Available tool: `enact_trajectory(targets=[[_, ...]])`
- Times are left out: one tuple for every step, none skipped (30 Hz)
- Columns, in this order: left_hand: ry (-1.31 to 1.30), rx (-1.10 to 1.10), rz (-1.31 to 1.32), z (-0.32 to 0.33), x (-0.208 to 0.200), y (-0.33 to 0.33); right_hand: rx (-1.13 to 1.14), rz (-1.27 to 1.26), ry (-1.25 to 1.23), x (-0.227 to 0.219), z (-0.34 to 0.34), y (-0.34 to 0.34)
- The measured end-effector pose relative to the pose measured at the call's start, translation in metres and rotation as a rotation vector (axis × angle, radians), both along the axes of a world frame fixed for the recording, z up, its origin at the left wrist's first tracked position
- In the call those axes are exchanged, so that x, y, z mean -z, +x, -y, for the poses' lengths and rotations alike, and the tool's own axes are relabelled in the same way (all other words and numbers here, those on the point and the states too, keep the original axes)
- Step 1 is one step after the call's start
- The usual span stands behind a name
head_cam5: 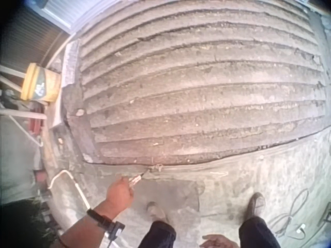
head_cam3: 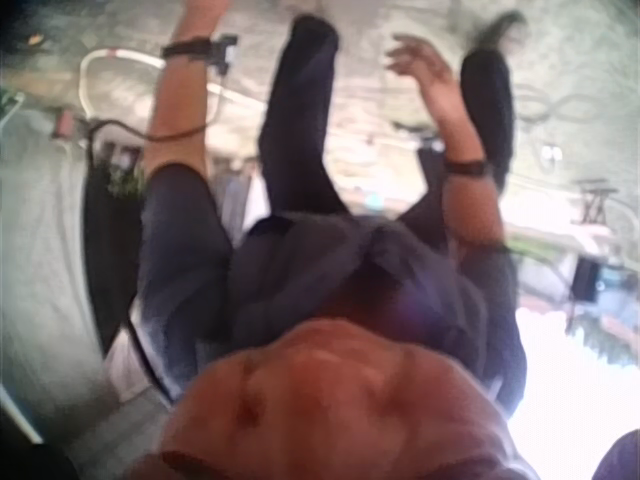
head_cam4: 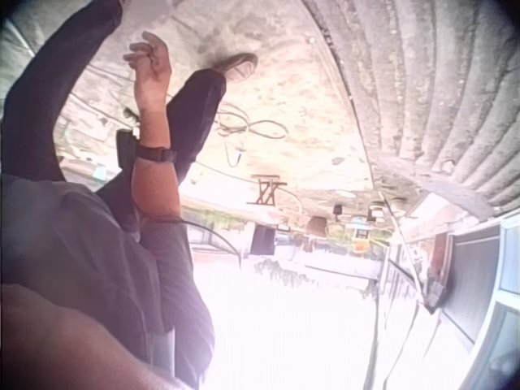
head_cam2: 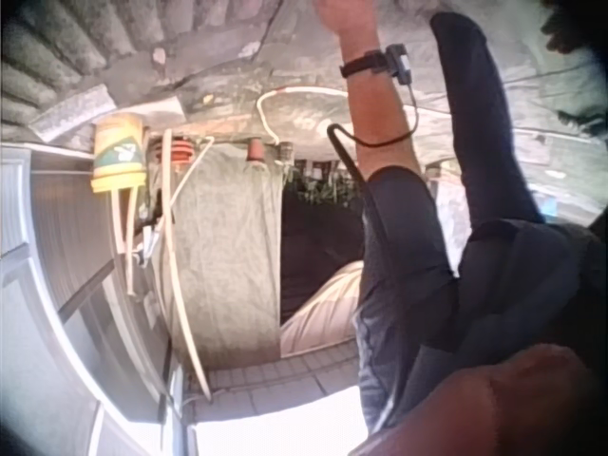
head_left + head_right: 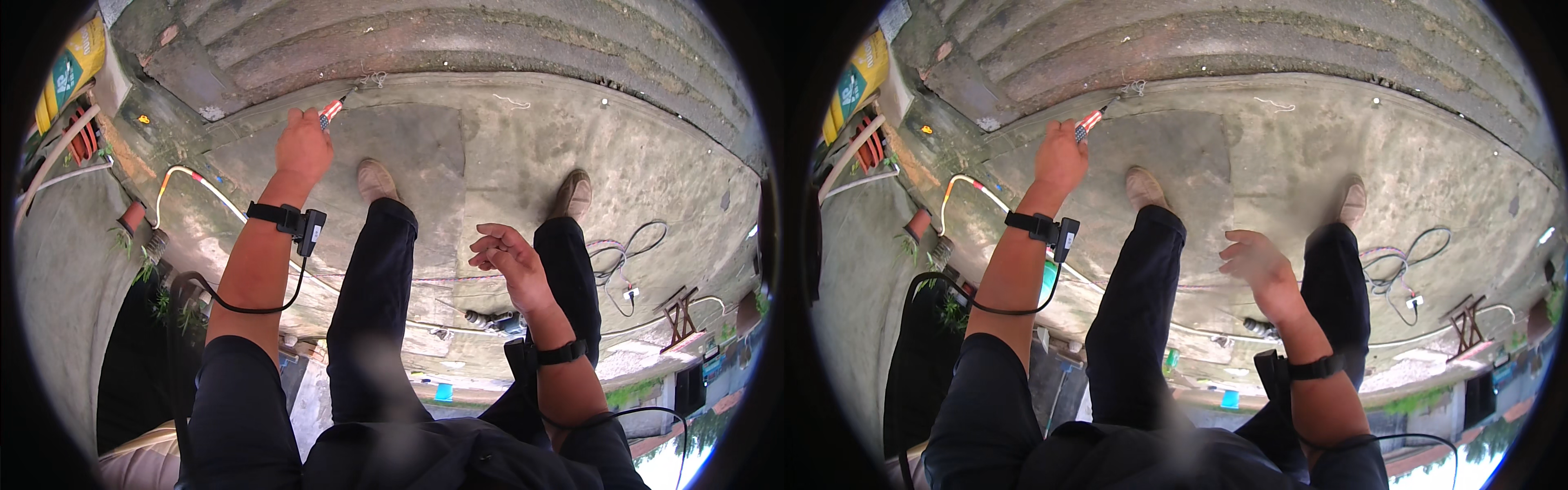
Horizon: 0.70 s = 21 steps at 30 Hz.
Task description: The person holds a rotary hammer and uses a thin tool to clear debris or mark a line along a concrete seam.
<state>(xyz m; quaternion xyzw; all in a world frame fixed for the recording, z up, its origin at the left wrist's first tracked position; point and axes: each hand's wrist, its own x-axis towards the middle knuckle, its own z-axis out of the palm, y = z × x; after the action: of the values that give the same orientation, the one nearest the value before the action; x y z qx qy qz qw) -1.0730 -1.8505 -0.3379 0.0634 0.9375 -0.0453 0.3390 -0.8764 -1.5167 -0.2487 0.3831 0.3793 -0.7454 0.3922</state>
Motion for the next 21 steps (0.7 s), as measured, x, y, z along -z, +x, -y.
enact_trajectory(targets=[[0.004, 0.018, 0.001, -0.003, -0.001, -0.001, 0.001, 0.002, 0.000, 0.000, -0.001, 0.000], [0.006, 0.036, -0.003, -0.007, -0.002, -0.003, 0.001, -0.001, -0.002, 0.000, -0.001, -0.001], [0.008, 0.053, -0.007, -0.010, -0.001, -0.004, 0.005, -0.002, -0.004, 0.001, -0.002, -0.002], [0.008, 0.055, -0.038, -0.007, 0.002, -0.003, 0.010, -0.003, -0.007, 0.001, -0.001, -0.002], [0.005, 0.057, -0.067, -0.005, 0.004, 0.000, 0.014, -0.001, -0.012, 0.000, 0.000, -0.002], [0.002, 0.059, -0.096, -0.002, 0.007, 0.002, 0.011, 0.002, -0.013, -0.001, 0.000, -0.003], [0.098, -0.398, 0.041, 0.002, 0.009, 0.001, 0.008, 0.005, -0.013, -0.001, 0.000, -0.003], [0.197, -0.854, 0.181, 0.001, 0.009, -0.004, 0.005, 0.009, -0.011, -0.002, 0.000, -0.004], [0.293, -1.309, 0.325, 0.000, 0.009, -0.006, -0.001, 0.011, -0.008, -0.002, 0.000, -0.005], [0.424, -1.406, 0.308, 0.001, 0.010, -0.001, -0.007, 0.012, -0.005, -0.003, 0.000, -0.006], [0.558, -1.502, 0.288, 0.000, 0.011, 0.007, -0.014, 0.014, -0.002, -0.003, -0.001, -0.006], [0.694, -1.594, 0.265, -0.001, 0.012, 0.012, -0.009, 0.013, -0.002, -0.003, -0.001, -0.006], [0.592, -1.528, 0.272, 0.000, 0.014, 0.013, -0.005, 0.012, -0.002, -0.002, -0.001, -0.005], [0.490, -1.460, 0.273, -0.002, 0.012, 0.010, -0.001, 0.010, -0.005, -0.001, -0.001, -0.005], [0.390, -1.391, 0.274, -0.003, 0.009, 0.008, 0.005, 0.012, -0.009, -0.001, 0.000, -0.005], [0.303, -0.977, 0.106, 0.004, 0.014, 0.012, 0.010, 0.014, -0.013, -0.001, 0.001, -0.004], [0.212, -0.560, -0.052, 0.009, 0.016, 0.015, 0.015, 0.016, -0.017, -0.001, 0.001, -0.003], [0.116, -0.142, -0.202, 0.014, 0.018, 0.018, 0.009, 0.011, -0.019, -0.001, 0.001, -0.004], [0.092, -0.101, -0.143, 0.020, 0.019, 0.020, 0.002, 0.006, -0.021, -0.001, 0.001, -0.005], [0.083, -0.057, -0.075, 0.002, 0.010, 0.012, -0.002, 0.009, -0.008, -0.001, -0.001, -0.004], [0.065, -0.013, -0.014, -0.008, 0.002, 0.005, 0.002, 0.010, -0.005, -0.001, -0.001, -0.003]])
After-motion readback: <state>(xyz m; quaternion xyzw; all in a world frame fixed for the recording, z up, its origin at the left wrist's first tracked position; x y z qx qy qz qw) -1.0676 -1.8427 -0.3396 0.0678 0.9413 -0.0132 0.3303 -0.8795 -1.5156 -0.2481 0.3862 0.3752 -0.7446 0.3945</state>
